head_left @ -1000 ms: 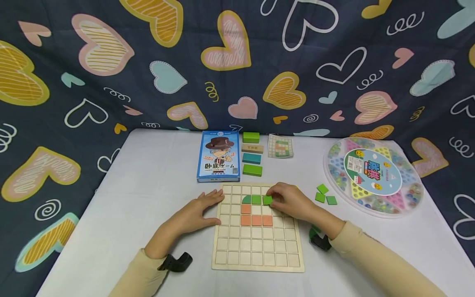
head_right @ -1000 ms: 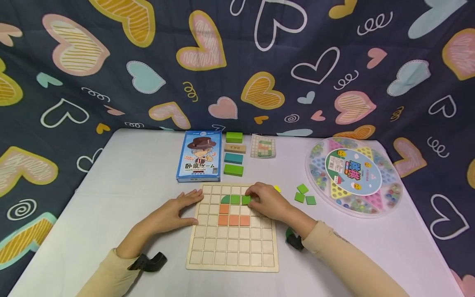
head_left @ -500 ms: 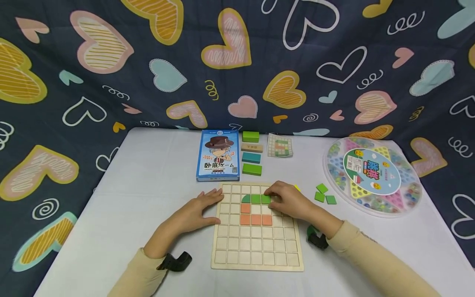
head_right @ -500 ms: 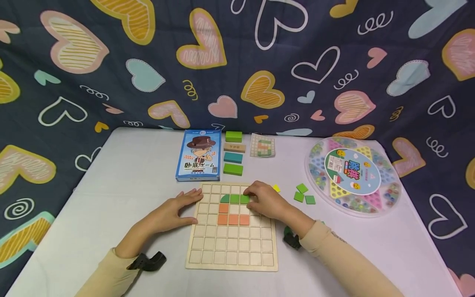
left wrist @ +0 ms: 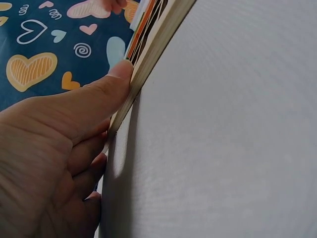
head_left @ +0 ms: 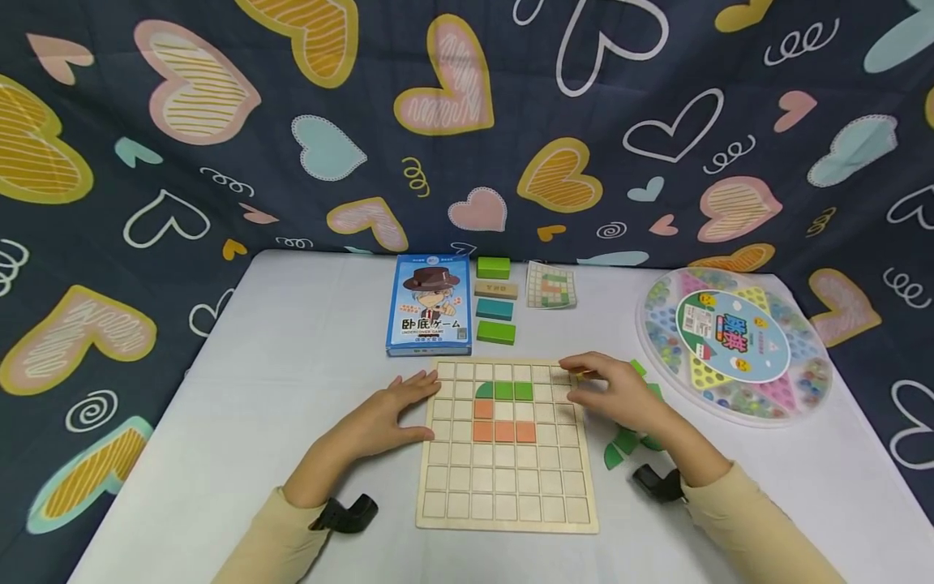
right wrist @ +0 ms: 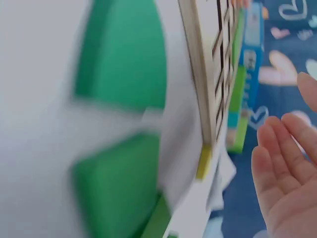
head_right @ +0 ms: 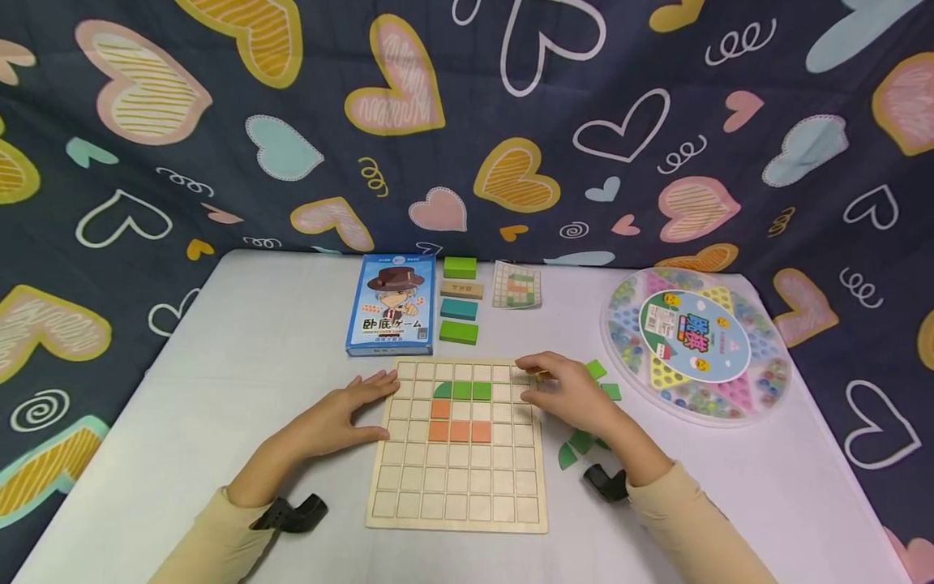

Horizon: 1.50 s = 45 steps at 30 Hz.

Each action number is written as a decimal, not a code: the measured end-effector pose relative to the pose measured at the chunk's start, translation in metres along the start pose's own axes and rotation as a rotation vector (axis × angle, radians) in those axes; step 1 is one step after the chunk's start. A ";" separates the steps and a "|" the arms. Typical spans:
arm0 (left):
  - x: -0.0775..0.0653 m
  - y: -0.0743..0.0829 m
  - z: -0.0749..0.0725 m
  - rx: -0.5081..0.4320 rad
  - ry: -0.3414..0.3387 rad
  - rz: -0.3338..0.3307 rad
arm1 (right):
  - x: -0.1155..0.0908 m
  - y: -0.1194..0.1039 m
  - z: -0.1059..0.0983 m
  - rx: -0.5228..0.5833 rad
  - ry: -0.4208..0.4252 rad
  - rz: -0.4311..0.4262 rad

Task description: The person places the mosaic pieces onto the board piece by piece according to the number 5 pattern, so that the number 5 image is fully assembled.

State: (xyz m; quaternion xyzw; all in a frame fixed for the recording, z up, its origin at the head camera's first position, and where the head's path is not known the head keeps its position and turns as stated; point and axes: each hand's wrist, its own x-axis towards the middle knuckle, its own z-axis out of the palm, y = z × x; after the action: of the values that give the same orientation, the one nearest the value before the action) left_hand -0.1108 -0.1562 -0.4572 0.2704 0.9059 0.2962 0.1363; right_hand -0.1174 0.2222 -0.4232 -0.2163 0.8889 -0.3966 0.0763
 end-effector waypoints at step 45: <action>0.000 0.002 -0.001 -0.004 0.002 0.000 | -0.063 0.035 -0.014 -0.217 0.139 0.107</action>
State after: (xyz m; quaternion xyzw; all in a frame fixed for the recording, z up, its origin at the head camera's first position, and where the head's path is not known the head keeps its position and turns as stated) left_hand -0.1105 -0.1553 -0.4558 0.2698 0.9053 0.2984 0.1362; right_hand -0.0767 0.2808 -0.4421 -0.1478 0.9400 -0.3074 0.0119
